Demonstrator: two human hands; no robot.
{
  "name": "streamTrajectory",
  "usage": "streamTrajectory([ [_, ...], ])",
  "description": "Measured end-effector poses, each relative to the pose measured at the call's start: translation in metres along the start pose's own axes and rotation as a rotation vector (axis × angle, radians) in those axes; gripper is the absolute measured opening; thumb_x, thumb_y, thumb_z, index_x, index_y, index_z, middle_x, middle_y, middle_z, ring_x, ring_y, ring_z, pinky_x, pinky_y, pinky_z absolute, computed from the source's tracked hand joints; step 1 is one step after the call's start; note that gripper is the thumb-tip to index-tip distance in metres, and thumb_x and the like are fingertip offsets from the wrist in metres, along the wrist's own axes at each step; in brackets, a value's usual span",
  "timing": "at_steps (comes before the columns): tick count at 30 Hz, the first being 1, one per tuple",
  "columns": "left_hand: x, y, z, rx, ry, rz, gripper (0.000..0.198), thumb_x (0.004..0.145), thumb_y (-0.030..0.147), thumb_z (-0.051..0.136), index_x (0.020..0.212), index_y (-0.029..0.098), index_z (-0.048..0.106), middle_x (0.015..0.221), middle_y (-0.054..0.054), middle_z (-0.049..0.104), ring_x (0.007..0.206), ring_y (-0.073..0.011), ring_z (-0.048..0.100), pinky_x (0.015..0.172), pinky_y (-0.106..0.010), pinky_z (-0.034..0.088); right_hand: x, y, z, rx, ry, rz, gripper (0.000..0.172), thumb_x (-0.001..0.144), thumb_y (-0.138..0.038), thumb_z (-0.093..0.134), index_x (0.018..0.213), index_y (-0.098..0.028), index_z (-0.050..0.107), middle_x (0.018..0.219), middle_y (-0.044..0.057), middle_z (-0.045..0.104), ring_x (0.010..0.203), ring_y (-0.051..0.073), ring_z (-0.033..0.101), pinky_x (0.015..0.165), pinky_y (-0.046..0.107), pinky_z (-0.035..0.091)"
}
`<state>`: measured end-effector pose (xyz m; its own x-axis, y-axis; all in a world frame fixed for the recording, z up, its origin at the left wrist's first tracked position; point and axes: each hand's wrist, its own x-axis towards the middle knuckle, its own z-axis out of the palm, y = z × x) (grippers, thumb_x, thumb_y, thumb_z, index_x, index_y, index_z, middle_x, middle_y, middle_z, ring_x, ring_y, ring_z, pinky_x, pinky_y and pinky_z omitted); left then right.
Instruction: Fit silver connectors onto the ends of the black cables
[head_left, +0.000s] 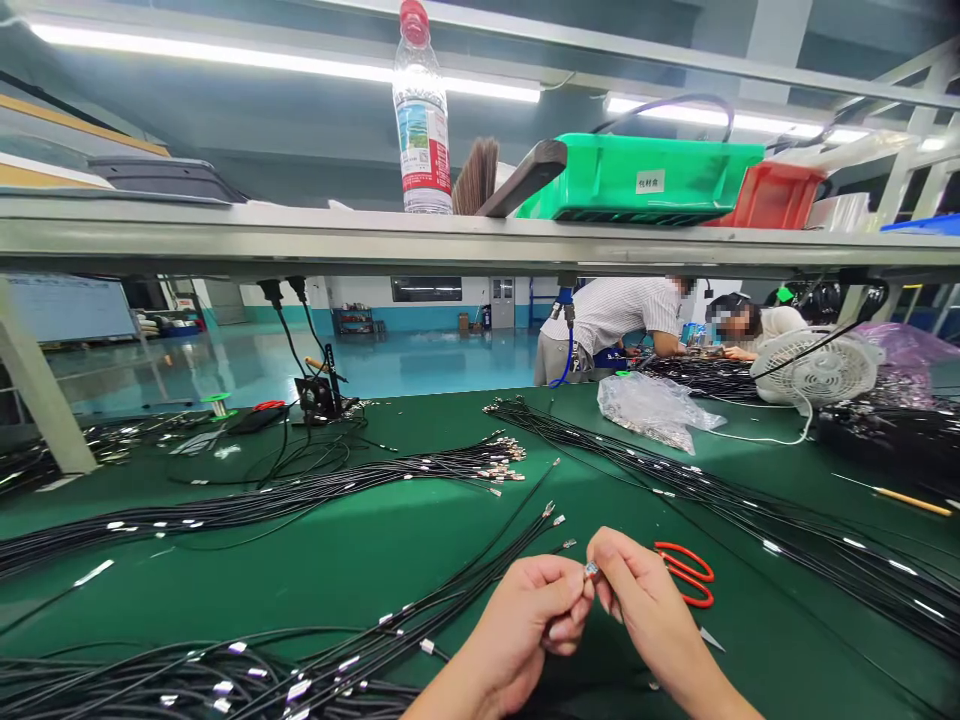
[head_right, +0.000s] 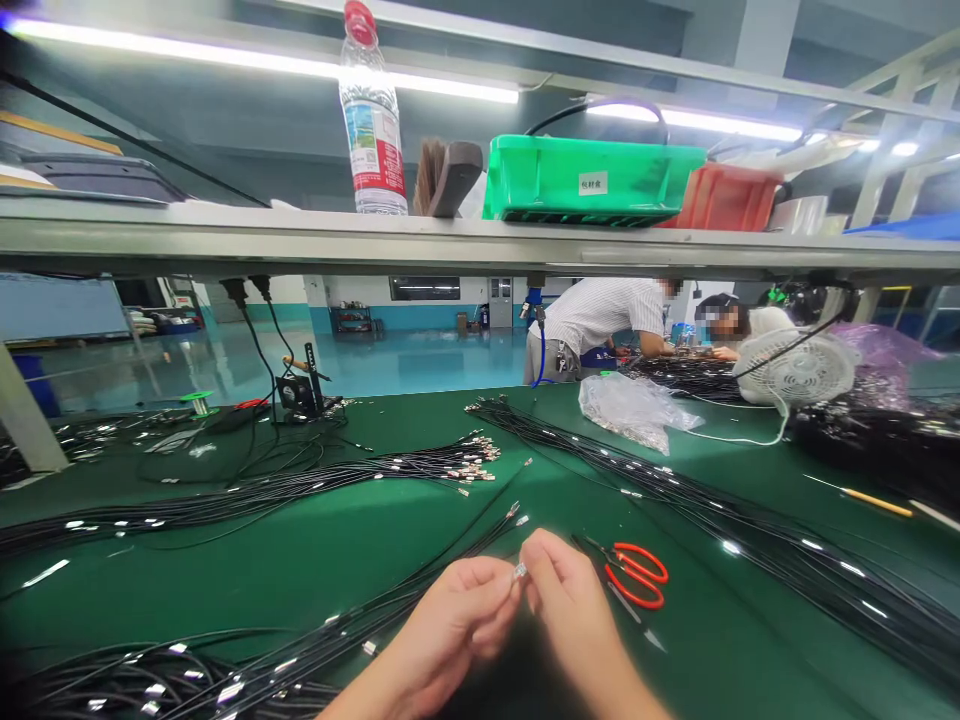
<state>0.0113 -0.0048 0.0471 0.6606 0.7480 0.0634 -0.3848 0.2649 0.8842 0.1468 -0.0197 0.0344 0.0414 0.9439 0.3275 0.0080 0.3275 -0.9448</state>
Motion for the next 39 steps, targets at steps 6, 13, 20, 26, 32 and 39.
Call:
streamTrajectory([
  [6,0.001,0.015,0.000,0.014,0.058,0.160,0.028,0.076,0.031,0.062,0.059,0.010,0.054,0.049,0.004,0.039,0.043,-0.0044,0.026,0.045,-0.021,0.015,0.005,0.002,0.010,0.156,-0.128,-0.011,0.028,0.082,-0.044,0.053,0.073,-0.017,0.054,0.063,-0.001,0.052,0.060,0.014,0.047,0.057,0.024,0.039],
  [13,-0.001,0.024,0.002,0.142,0.150,0.246,0.033,0.073,0.039,0.064,0.059,0.010,0.055,0.049,0.004,0.040,0.042,-0.0041,0.027,0.043,-0.020,0.015,0.001,-0.009,0.016,0.063,0.164,-0.109,0.028,0.071,-0.045,0.065,0.082,-0.019,0.063,0.075,0.004,0.061,0.068,0.020,0.053,0.062,0.026,0.043],
  [20,-0.001,0.014,0.002,0.243,0.229,0.245,0.040,0.068,0.048,0.065,0.059,0.010,0.057,0.049,0.004,0.042,0.042,-0.0042,0.029,0.042,-0.020,0.016,0.001,-0.020,0.020,0.066,0.143,-0.190,0.022,0.072,-0.041,0.064,0.072,-0.019,0.066,0.067,0.002,0.056,0.061,0.018,0.048,0.053,0.024,0.039],
  [26,-0.002,0.013,0.005,0.242,0.247,0.178,0.040,0.066,0.049,0.066,0.060,0.010,0.059,0.048,0.003,0.045,0.042,-0.0048,0.032,0.042,-0.020,0.018,0.000,-0.015,0.011,0.039,0.077,-0.118,0.019,0.077,-0.037,0.061,0.073,-0.018,0.066,0.067,0.001,0.053,0.062,0.016,0.046,0.057,0.024,0.038],
  [32,-0.001,0.011,0.005,0.255,0.247,0.155,0.036,0.068,0.044,0.066,0.060,0.010,0.057,0.049,0.004,0.043,0.043,-0.0047,0.030,0.043,-0.020,0.017,-0.002,-0.014,0.009,0.082,0.076,-0.053,0.018,0.076,-0.035,0.062,0.073,-0.018,0.064,0.072,0.002,0.057,0.073,0.020,0.051,0.067,0.026,0.041],
  [39,0.001,0.006,0.002,0.247,0.254,0.139,0.036,0.067,0.046,0.066,0.060,0.011,0.057,0.051,0.003,0.044,0.044,-0.0053,0.029,0.044,-0.020,0.016,-0.001,-0.008,0.007,0.064,0.086,-0.014,0.019,0.075,-0.036,0.064,0.075,-0.017,0.063,0.074,0.003,0.060,0.073,0.019,0.053,0.068,0.027,0.042],
])
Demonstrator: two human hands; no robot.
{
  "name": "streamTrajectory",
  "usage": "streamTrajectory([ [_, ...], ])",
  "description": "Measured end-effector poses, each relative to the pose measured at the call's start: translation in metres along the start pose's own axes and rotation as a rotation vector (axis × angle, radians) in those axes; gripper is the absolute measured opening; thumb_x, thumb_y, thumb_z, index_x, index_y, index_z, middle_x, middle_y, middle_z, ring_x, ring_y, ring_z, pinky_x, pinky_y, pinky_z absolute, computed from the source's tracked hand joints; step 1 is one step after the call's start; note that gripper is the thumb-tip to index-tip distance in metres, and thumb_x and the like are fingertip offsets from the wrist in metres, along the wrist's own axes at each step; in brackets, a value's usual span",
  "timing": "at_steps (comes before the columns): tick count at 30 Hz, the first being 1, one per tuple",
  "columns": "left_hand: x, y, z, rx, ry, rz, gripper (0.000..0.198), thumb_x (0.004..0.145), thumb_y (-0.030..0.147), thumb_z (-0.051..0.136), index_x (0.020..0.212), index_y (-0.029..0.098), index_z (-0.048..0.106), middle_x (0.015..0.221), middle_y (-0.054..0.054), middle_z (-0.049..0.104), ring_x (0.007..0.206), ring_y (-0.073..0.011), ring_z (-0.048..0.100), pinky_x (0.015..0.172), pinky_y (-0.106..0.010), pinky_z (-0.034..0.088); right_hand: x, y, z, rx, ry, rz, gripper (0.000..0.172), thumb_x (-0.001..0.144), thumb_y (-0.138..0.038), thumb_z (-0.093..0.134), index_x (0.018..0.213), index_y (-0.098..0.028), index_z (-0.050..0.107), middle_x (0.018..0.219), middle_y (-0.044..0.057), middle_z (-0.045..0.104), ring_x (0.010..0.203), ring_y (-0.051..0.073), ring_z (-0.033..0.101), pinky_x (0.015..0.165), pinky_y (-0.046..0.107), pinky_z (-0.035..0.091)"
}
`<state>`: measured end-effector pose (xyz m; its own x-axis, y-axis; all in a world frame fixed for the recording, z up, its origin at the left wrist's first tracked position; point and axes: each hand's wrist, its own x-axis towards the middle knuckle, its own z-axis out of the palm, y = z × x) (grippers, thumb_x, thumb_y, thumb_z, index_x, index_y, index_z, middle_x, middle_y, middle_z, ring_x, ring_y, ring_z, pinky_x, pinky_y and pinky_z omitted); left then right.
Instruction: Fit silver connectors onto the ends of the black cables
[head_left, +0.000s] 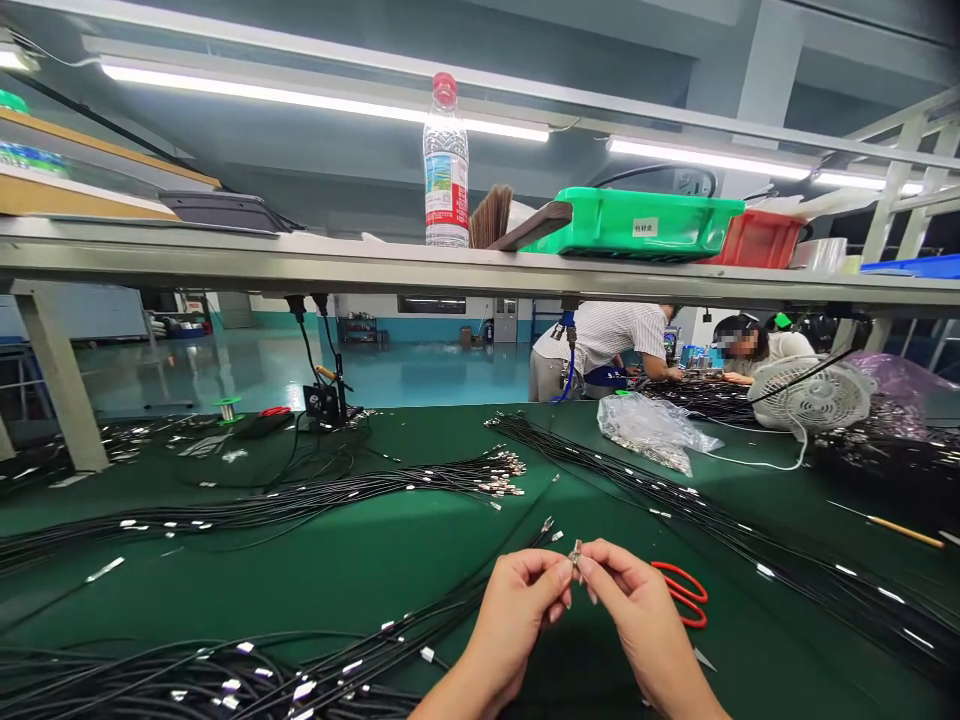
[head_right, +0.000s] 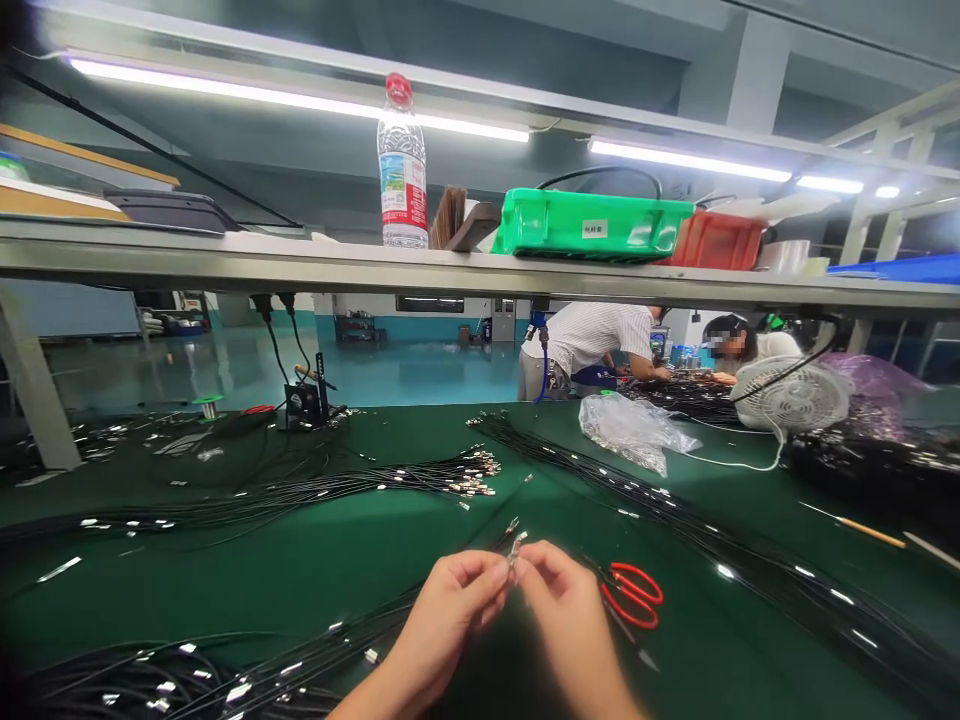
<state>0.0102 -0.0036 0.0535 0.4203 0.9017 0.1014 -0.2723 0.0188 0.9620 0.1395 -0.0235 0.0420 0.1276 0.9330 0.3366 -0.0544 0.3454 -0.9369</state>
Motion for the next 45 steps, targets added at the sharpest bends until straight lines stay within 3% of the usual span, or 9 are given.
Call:
streamTrajectory([
  [11,0.001,-0.008,0.003,0.099,0.063,0.031,0.039,0.067,0.048,0.064,0.055,0.013,0.052,0.050,0.004,0.043,0.045,-0.0063,0.029,0.045,-0.021,0.019,-0.002,0.003,0.008,0.049,0.029,0.049,0.023,0.074,-0.038,0.063,0.072,-0.016,0.060,0.070,0.003,0.057,0.068,0.019,0.051,0.063,0.027,0.042],
  [19,-0.002,-0.009,0.004,-0.004,-0.004,-0.035,0.036,0.068,0.047,0.064,0.065,0.012,0.057,0.049,0.006,0.038,0.044,-0.0048,0.023,0.044,-0.020,0.017,0.005,0.004,-0.009,0.062,-0.104,-0.001,0.022,0.080,-0.033,0.056,0.066,-0.015,0.057,0.061,-0.001,0.049,0.060,0.014,0.042,0.058,0.025,0.035],
  [23,-0.004,-0.009,0.005,-0.032,-0.040,-0.040,0.032,0.070,0.043,0.064,0.063,0.012,0.055,0.048,0.006,0.037,0.044,-0.0051,0.023,0.044,-0.020,0.016,0.006,0.004,-0.009,0.031,-0.092,0.031,0.032,0.081,-0.037,0.056,0.057,-0.016,0.051,0.054,-0.003,0.043,0.055,0.013,0.038,0.054,0.024,0.032],
  [29,-0.005,-0.007,0.003,-0.040,-0.093,-0.015,0.033,0.073,0.044,0.061,0.064,0.012,0.055,0.048,0.006,0.037,0.044,-0.0056,0.023,0.044,-0.020,0.017,0.004,0.006,-0.003,0.160,-0.094,0.101,0.034,0.080,-0.039,0.058,0.057,-0.016,0.049,0.053,-0.004,0.041,0.053,0.011,0.035,0.053,0.023,0.029],
  [39,-0.003,-0.006,0.001,0.309,-0.055,0.153,0.034,0.080,0.041,0.052,0.062,0.012,0.056,0.054,0.003,0.040,0.053,-0.0088,0.032,0.052,-0.021,0.026,0.002,-0.002,-0.003,0.367,-0.163,0.149,0.029,0.078,-0.035,0.061,0.059,-0.015,0.053,0.056,-0.002,0.043,0.055,0.011,0.034,0.054,0.022,0.030],
  [45,-0.006,-0.003,0.003,0.374,-0.048,0.199,0.032,0.081,0.037,0.051,0.062,0.012,0.058,0.057,0.001,0.044,0.057,-0.0104,0.037,0.057,-0.022,0.029,0.003,0.001,-0.005,0.423,-0.169,0.167,0.028,0.076,-0.033,0.065,0.058,-0.014,0.053,0.056,-0.003,0.042,0.054,0.011,0.034,0.051,0.022,0.031],
])
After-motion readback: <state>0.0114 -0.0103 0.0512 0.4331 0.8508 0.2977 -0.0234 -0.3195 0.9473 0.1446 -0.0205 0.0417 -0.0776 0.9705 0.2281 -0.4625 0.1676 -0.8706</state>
